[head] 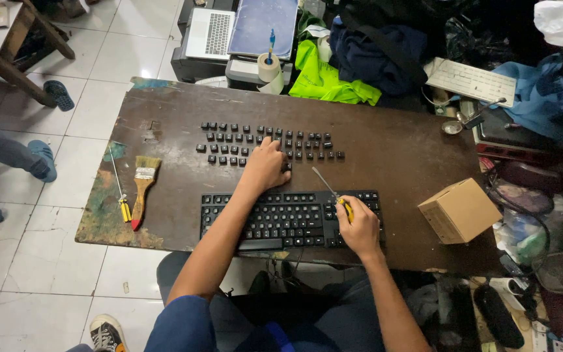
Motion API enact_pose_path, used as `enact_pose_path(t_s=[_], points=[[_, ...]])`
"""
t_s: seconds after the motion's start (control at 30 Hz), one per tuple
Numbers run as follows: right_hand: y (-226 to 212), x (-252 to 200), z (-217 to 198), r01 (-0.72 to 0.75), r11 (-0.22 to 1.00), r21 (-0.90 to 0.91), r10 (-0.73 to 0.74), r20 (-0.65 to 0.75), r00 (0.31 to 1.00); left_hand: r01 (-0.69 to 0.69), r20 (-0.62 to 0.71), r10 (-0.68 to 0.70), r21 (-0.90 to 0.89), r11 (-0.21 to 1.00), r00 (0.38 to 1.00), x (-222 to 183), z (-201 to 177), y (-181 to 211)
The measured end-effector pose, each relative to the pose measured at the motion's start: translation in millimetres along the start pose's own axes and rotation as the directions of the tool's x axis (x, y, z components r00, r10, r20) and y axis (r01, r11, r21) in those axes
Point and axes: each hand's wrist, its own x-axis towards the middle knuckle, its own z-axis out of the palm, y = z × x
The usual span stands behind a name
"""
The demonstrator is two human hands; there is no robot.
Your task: Disassembling a computer keyboard by removing keycaps and prying the frame apart using a screwdriver.
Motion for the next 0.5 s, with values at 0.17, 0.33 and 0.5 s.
enact_pose_path(t_s=[0.17,0.33,0.5], points=[[0.5,-3.5,0.5,0.047,0.999,-0.019,-0.048,-0.012,0.999,0.030,-0.083,-0.047,-0.192,0.981,0.995,-59.5,-46.3,36.5],[-4.9,-4.1,-2.7,0.095,0.995,-0.028,-0.096,-0.025,0.995,0.003,0.108,0.022,-0.222,0.975,0.994,-135.7,-24.5,80.4],[-5.1,-7.4,-9.3,0.315,0.926,-0.210,-0.288,0.150,0.946,0.016,-0.157,-0.086,-0.402,0.916,0.984,-169.9,-14.2,79.8]])
